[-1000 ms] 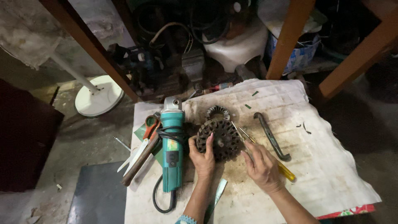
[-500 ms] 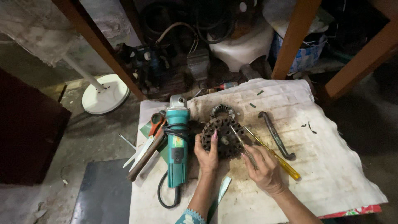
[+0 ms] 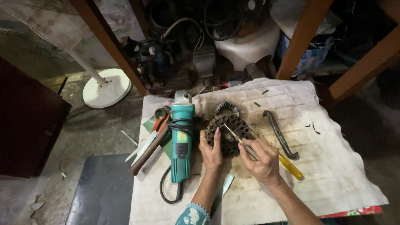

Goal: The person uses a yellow screwdriver and a metal pry tool to scrape and clean debris from the slots of a dark circular mechanical component. They repeatedly rotate the part to access different areas and switch between tools to remove material.

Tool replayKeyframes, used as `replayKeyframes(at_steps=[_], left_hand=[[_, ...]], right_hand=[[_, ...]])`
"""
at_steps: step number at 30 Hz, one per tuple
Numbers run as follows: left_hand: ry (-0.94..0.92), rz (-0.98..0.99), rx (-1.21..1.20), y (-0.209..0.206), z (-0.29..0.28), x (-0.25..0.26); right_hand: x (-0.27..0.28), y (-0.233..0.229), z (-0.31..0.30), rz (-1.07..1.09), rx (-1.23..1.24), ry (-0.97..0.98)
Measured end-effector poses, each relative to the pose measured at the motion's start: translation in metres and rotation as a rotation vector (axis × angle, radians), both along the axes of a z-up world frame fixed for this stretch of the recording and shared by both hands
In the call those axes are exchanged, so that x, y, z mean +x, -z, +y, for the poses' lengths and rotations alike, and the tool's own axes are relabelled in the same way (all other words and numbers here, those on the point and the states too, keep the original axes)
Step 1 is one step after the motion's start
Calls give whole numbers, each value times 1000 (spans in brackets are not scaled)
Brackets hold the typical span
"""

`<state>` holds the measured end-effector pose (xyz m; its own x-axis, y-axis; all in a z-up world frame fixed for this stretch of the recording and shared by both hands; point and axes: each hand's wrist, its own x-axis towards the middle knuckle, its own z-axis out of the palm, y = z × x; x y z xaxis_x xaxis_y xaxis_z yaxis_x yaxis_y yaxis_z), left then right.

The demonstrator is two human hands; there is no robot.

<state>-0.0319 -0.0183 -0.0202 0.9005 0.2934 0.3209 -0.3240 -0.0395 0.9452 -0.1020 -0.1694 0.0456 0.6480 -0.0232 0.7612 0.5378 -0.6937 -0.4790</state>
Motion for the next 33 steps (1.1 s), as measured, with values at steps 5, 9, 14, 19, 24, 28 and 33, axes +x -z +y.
replayKeyframes(at_steps=[5, 9, 14, 19, 24, 28, 33], left_hand=[[-40, -28, 50, 3, 0, 1], [-157, -128, 151, 12, -2, 2], [-58, 7, 57, 11, 0, 5], [-75, 0, 89, 10, 0, 3], [-41, 46, 72, 3, 2, -1], [-54, 21, 71, 1, 1, -1], [-73, -23, 105, 8, 1, 3]], right_hand=[[-12, 5, -2, 99, -1, 53], [-12, 4, -16, 172, 38, 35], [0, -15, -12, 80, 42, -12], [-6, -9, -14, 287, 55, 95], [-13, 7, -25, 356, 59, 50], [-13, 1, -26, 339, 136, 141], [-12, -13, -26, 310, 180, 219]])
